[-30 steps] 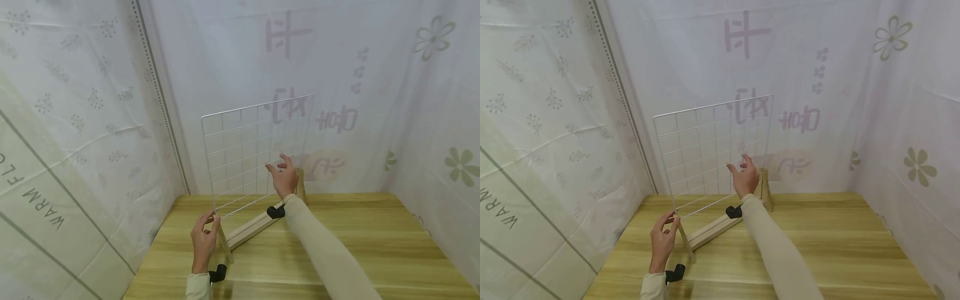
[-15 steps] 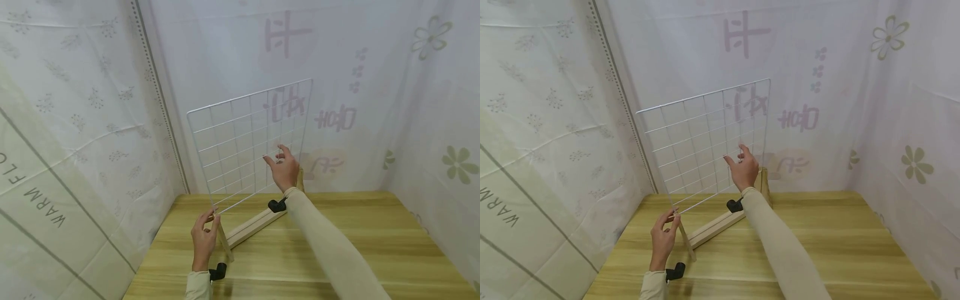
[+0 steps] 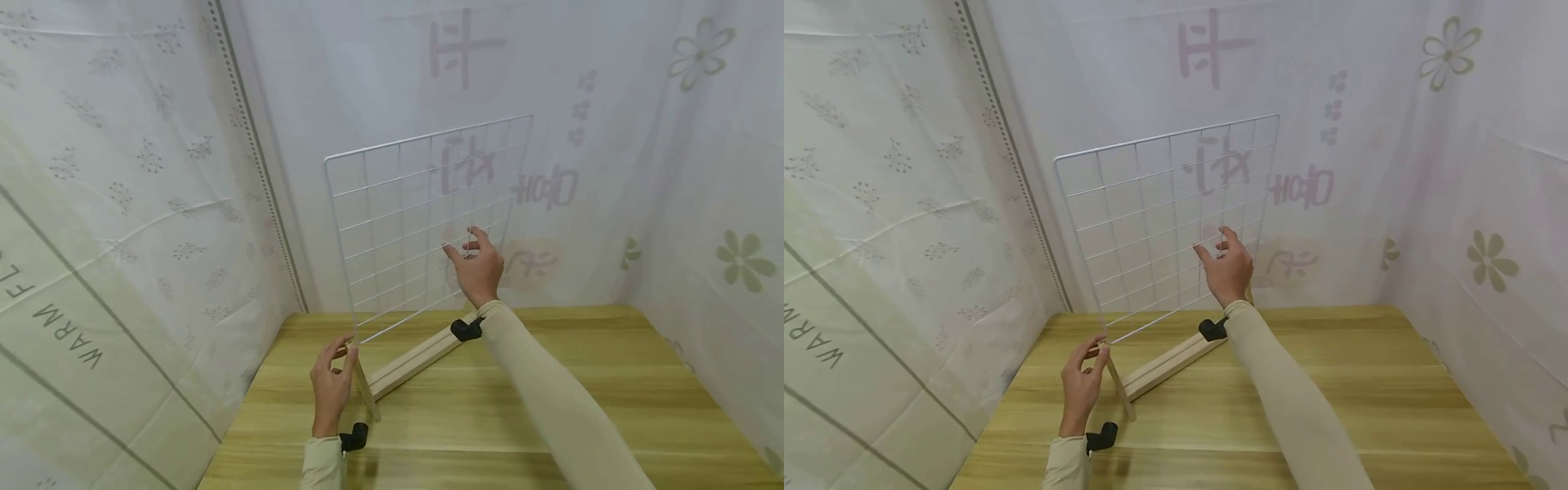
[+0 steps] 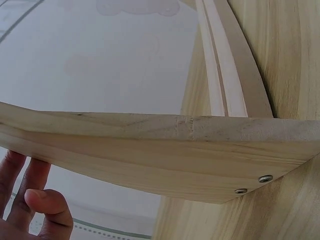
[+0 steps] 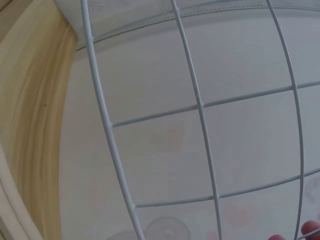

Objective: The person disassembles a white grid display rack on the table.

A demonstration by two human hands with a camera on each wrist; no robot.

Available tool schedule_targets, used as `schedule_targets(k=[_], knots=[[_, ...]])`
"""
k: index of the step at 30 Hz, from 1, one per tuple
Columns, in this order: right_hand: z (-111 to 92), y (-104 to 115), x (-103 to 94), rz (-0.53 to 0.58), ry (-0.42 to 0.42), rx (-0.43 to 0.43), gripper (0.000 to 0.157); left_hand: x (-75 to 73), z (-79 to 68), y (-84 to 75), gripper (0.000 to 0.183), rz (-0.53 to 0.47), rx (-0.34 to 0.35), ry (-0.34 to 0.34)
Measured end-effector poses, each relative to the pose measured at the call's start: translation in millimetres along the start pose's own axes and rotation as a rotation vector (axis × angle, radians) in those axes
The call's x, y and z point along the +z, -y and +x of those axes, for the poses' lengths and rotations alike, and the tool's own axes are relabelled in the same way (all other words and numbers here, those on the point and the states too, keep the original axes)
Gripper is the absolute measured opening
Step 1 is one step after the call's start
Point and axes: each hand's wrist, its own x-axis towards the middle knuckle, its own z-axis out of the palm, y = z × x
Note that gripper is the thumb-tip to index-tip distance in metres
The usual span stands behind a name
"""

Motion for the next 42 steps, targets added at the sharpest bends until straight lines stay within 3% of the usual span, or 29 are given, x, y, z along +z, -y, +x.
schedule_targets(k=[7,15,24,35,42], knots=[[-7,-23,-18.0,-0.039,-0.003,0.018,0.058,3.4,-1.8,-6.3,0.024,0.02,-0.009,-0.029],[-23,-58,-42.6,-0.114,-0.016,0.021,0.06,-0.6,-7.7,-36.9,0.025,0.037,0.006,-0.017],[-41,-100,-72.9,-0.24,-0.028,0.006,0.058,0.0,-4.1,-3.6,0.026,0.028,0.016,0.012],[-56,-130,-95.9,-0.348,-0.04,-0.031,0.054,-5.3,-5.9,-3.2,0.027,0.04,0.014,0.022],[-59,-141,-104.7,-0.375,0.007,-0.011,0.056,-7.3,-11.5,-9.3,0.029,0.052,0.034,0.015]])
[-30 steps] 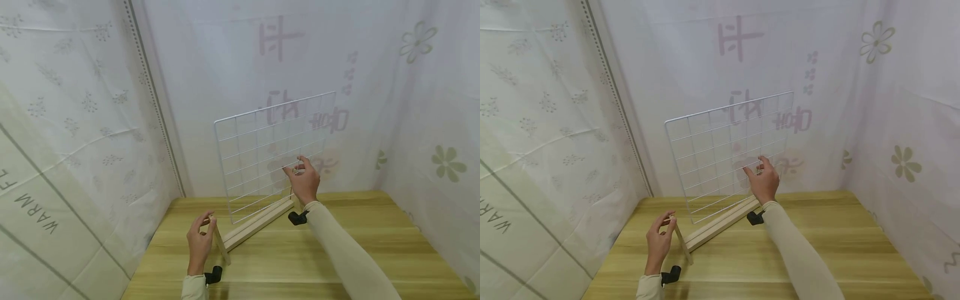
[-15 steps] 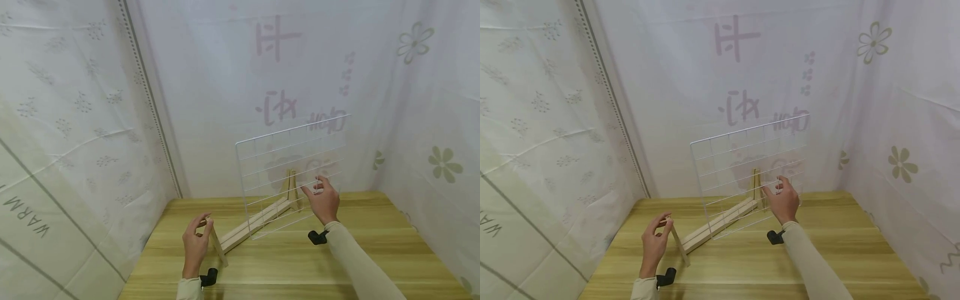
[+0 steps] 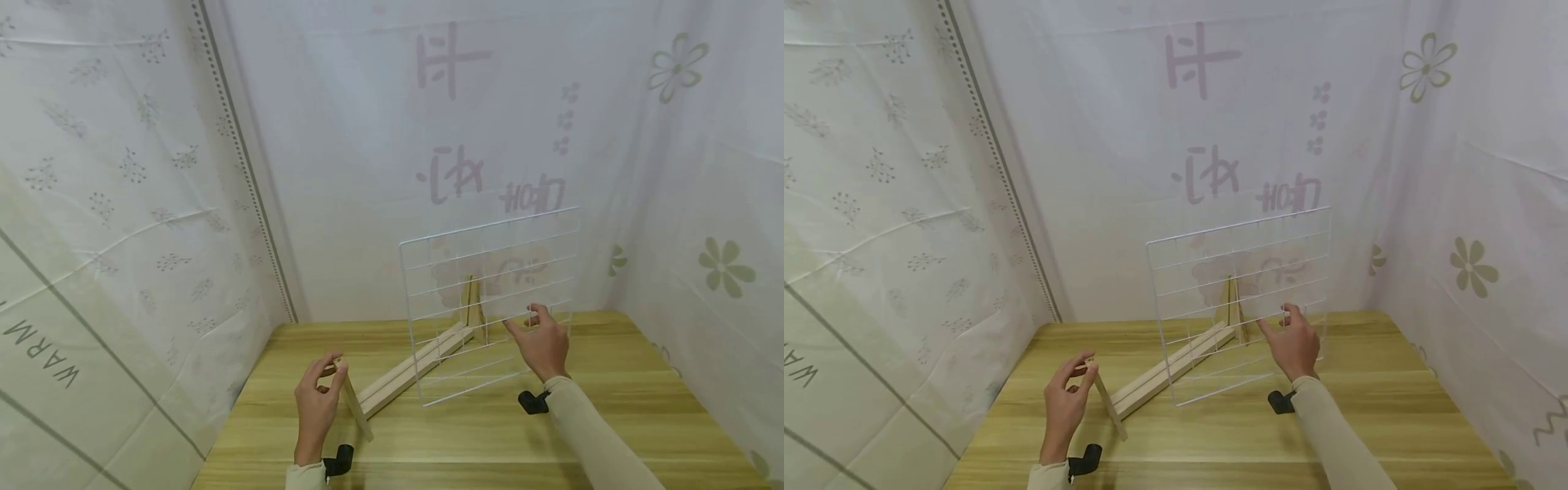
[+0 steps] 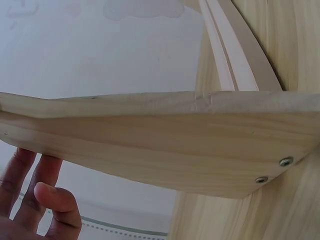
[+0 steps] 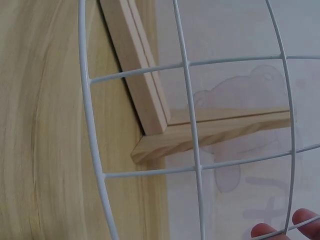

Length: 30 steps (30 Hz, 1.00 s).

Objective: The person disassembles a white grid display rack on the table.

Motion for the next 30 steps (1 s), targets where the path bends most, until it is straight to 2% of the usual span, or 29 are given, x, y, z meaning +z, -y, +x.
schedule_targets(k=[7,15,24,30], knots=[[-4,-12,-7.8,-0.076,0.04,-0.004,0.056,-3.2,-3.1,-1.2,0.031,0.025,0.039,-0.026],[-9,-25,-17.8,-0.127,0.115,0.011,0.058,-6.4,-8.3,-3.4,0.03,0.03,0.036,-0.035],[-14,-37,-24.0,-0.191,0.185,-0.016,0.063,-6.7,-13.4,-2.8,0.035,0.052,0.035,-0.065],[-18,-45,-27.1,-0.219,0.224,0.002,0.064,-7.8,-16.1,-3.5,0.033,0.03,0.041,-0.069]])
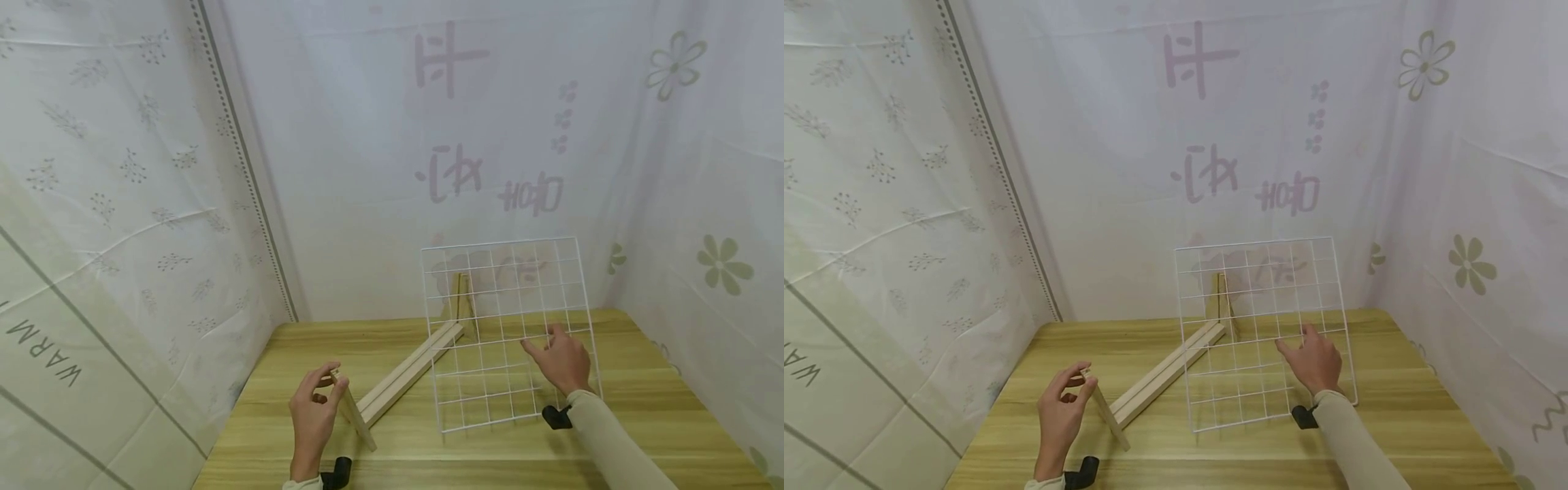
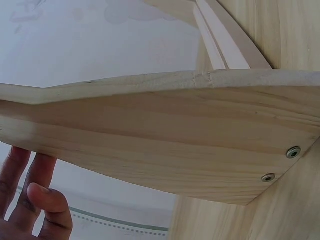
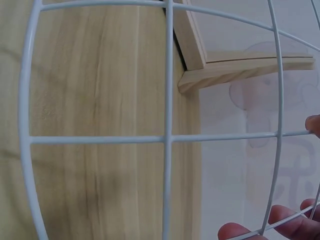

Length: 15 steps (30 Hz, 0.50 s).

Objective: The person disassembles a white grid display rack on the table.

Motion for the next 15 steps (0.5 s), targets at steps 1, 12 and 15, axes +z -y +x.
schedule_targets(k=[1,12,15], knots=[[-1,-2,-0.2,-0.001,0.007,0.004,0.064,-0.2,-0.4,-0.6,0.033,-0.007,0.002,0.001],[-8,-15,-4.3,-0.059,0.138,0.036,0.068,-3.6,-9.9,-13.0,0.035,-0.026,-0.047,-0.019],[-9,-17,-4.1,-0.079,0.148,0.036,0.069,-5.7,-13.0,-19.1,0.034,-0.021,-0.037,-0.034]])
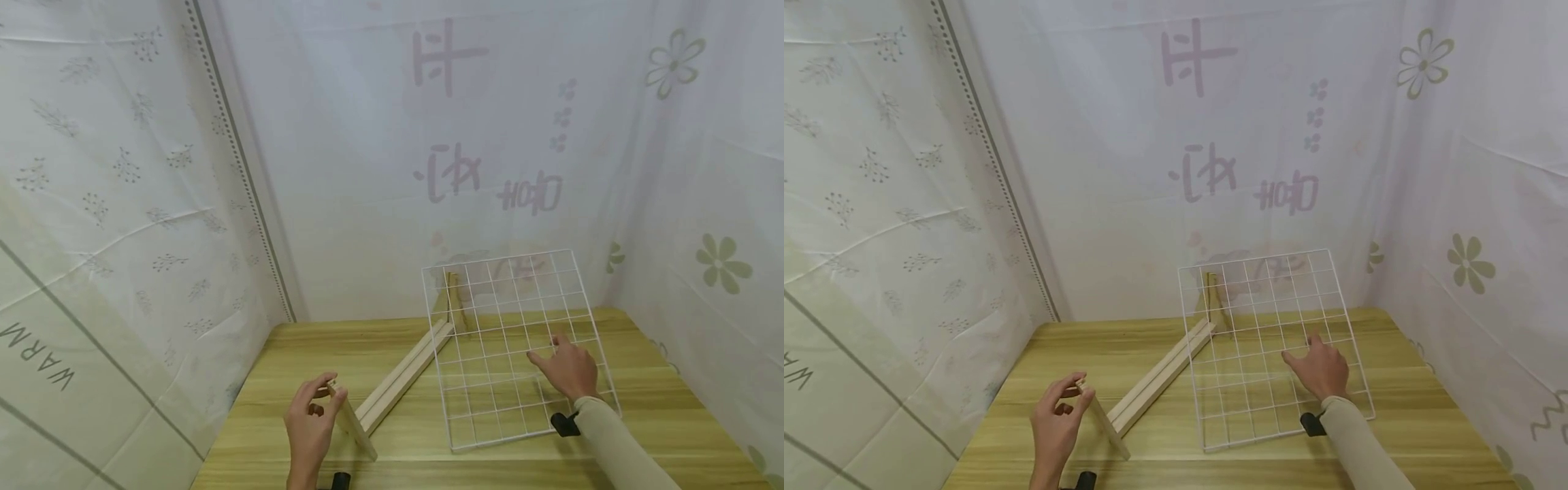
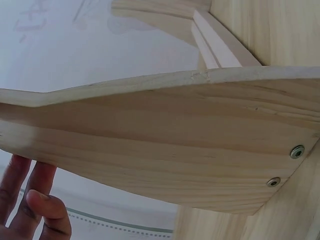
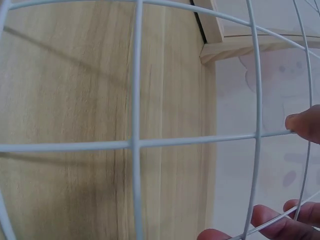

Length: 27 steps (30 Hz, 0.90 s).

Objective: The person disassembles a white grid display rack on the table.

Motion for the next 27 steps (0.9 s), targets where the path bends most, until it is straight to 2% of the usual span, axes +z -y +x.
schedule_targets(k=[3,5,9,16,27], knots=[[0,-4,1.2,-0.019,0.006,-0.002,0.069,-1.9,-3.0,0.2,0.033,0.009,0.036,-0.01],[-1,-6,1.3,-0.023,0.011,0.0,0.069,-2.6,-5.1,7.8,0.034,0.019,0.055,-0.011],[-2,-9,1.4,-0.031,0.023,0.005,0.069,-3.7,-9.1,6.4,0.035,0.043,0.092,-0.023],[-4,-15,3.1,-0.05,0.063,0.01,0.07,-4.2,-16.9,0.5,0.036,0.046,0.086,-0.017],[-6,-20,4.9,-0.077,0.07,0.017,0.067,-0.5,-25.9,-11.1,0.035,0.064,0.112,-0.005]])
